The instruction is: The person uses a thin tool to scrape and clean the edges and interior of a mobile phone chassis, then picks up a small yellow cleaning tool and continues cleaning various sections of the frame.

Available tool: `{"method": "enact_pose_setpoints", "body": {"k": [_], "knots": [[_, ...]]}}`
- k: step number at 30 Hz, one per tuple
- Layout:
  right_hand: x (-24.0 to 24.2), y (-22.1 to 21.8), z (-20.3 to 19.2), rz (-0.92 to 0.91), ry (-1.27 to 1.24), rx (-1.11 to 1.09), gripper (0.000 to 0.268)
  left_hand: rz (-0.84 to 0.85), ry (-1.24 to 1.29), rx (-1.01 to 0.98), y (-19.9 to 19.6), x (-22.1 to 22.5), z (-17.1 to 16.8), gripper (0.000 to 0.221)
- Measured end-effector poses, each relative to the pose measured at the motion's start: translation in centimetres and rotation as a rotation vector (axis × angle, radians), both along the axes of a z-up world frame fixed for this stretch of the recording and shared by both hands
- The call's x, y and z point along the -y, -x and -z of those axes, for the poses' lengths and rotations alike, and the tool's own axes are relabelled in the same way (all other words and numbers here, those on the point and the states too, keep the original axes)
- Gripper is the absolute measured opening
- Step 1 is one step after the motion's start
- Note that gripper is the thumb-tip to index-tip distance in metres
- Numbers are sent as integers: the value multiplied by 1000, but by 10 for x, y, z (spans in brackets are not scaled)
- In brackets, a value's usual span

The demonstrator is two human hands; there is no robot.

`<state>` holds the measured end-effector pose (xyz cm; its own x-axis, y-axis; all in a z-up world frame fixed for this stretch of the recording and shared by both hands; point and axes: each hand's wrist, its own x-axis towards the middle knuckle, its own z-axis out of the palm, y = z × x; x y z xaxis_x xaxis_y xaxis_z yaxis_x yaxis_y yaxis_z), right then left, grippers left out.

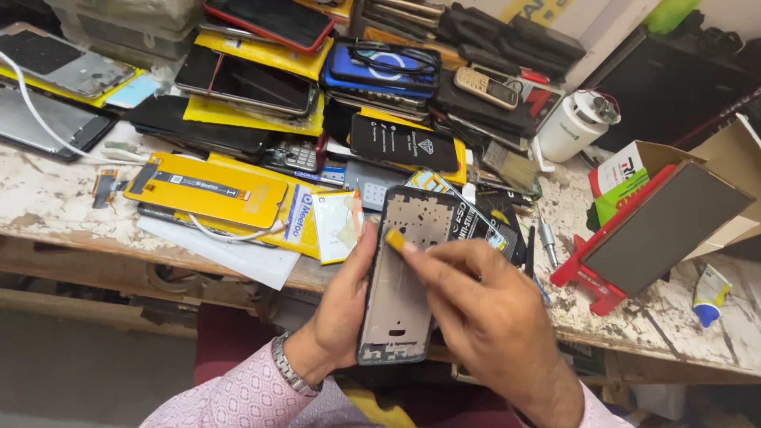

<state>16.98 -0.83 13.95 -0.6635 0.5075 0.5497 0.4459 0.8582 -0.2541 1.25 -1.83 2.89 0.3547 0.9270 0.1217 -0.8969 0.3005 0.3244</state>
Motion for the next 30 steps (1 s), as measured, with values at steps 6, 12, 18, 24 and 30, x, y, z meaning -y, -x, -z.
{"method": "enact_pose_setpoints", "body": {"k": [6, 12, 18, 24, 30], "knots": [[-7, 15, 3, 87, -95, -90, 41, 12, -170, -17, -10, 2, 23, 66], [6, 17, 21, 29, -56, -70, 46, -192, 53, -195, 0, 2, 7, 68], [-6, 4, 34, 135, -8, -93, 44, -71, -73, -68, -10, -3, 12, 68], [12, -7, 32, -67, 36, -7, 45, -146, -103, -140, 16, -2, 6, 84], [-18, -23, 19, 167, -42, -31, 41, -60, 8, -196, 1, 4, 6, 81]]}}
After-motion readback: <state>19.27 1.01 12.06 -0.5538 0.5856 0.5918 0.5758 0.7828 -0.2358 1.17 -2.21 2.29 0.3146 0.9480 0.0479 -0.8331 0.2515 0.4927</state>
